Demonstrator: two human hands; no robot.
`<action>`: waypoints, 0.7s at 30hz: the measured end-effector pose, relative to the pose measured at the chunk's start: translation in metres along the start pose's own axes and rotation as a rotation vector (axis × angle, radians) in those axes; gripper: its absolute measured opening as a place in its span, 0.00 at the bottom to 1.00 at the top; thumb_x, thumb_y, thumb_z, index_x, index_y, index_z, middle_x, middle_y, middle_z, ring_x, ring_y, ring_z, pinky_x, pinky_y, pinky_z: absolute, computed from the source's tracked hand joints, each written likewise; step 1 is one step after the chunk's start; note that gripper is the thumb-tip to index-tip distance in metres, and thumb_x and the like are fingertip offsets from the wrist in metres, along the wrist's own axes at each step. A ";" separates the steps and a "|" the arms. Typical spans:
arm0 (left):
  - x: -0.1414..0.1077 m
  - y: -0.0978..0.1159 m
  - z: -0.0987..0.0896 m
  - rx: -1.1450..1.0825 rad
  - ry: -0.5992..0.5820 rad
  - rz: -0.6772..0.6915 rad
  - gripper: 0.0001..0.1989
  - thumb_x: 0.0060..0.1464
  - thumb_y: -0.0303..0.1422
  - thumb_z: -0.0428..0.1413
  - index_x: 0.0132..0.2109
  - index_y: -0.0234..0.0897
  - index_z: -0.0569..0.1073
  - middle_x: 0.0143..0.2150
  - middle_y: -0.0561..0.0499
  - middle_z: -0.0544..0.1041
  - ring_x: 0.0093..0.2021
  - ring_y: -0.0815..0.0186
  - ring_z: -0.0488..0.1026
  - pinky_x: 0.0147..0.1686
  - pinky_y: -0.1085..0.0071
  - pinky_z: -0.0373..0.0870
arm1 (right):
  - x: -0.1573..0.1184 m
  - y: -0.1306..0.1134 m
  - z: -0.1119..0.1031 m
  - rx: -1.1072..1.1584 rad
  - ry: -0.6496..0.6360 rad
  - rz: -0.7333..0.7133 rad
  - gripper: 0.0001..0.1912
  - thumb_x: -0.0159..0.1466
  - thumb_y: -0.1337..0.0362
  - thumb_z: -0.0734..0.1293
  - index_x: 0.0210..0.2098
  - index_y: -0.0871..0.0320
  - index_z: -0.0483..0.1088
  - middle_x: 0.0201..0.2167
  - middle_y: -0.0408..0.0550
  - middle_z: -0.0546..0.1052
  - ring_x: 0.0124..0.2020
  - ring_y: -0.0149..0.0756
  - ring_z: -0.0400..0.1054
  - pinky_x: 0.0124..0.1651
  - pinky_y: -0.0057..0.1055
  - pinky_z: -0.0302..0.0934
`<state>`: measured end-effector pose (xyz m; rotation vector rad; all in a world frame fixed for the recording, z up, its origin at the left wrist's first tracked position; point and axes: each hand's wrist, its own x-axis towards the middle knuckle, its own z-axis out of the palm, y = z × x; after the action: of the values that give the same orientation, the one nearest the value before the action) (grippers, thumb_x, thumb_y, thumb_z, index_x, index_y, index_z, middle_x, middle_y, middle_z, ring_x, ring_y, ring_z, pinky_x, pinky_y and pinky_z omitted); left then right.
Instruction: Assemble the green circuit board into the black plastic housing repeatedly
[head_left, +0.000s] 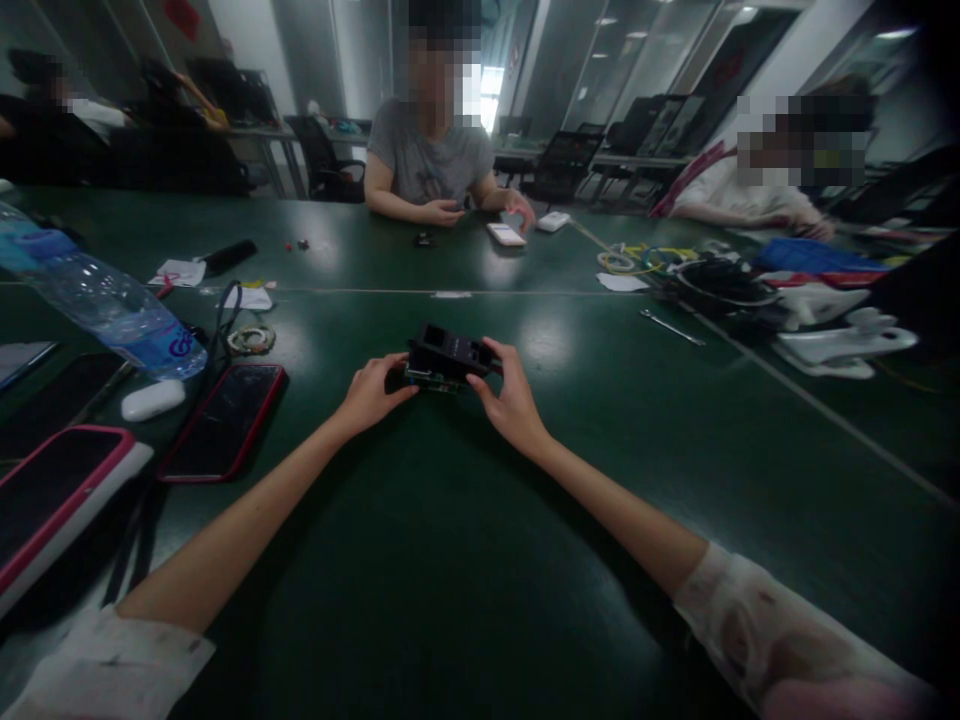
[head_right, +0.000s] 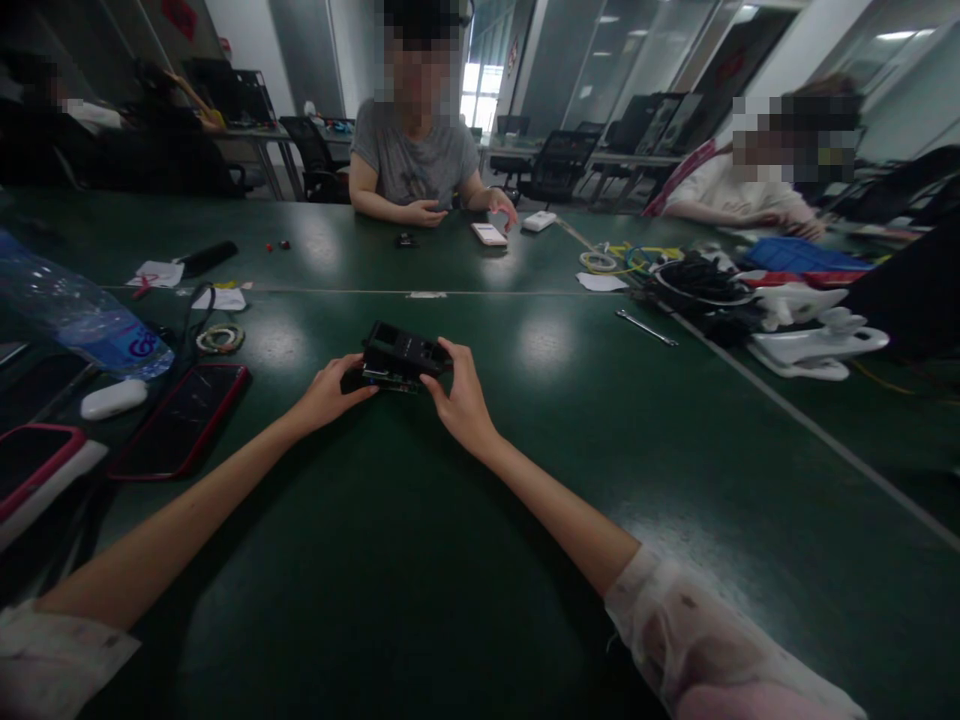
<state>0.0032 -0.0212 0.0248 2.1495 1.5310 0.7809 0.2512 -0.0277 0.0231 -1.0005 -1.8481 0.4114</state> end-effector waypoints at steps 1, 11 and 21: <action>0.000 0.000 0.000 -0.001 0.001 -0.001 0.27 0.57 0.38 0.58 0.61 0.38 0.63 0.57 0.42 0.73 0.59 0.51 0.68 0.55 0.50 0.64 | 0.000 0.001 0.000 0.000 -0.018 -0.001 0.27 0.67 0.58 0.63 0.63 0.49 0.54 0.57 0.54 0.64 0.58 0.46 0.63 0.60 0.51 0.63; 0.001 -0.002 0.001 0.002 0.001 -0.015 0.28 0.56 0.40 0.58 0.61 0.36 0.63 0.57 0.39 0.72 0.59 0.50 0.68 0.56 0.51 0.65 | 0.001 0.005 0.002 -0.013 -0.117 -0.025 0.27 0.66 0.63 0.64 0.63 0.52 0.54 0.56 0.55 0.65 0.57 0.45 0.64 0.60 0.49 0.64; 0.002 -0.011 0.006 -0.020 0.031 0.013 0.38 0.51 0.44 0.62 0.65 0.39 0.59 0.60 0.39 0.70 0.60 0.48 0.66 0.58 0.47 0.61 | 0.002 0.006 0.004 0.004 -0.189 0.066 0.26 0.64 0.61 0.67 0.60 0.53 0.57 0.54 0.55 0.67 0.56 0.48 0.65 0.60 0.53 0.61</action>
<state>-0.0003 -0.0155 0.0142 2.1450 1.5195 0.8337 0.2500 -0.0215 0.0181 -1.0519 -1.9844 0.5662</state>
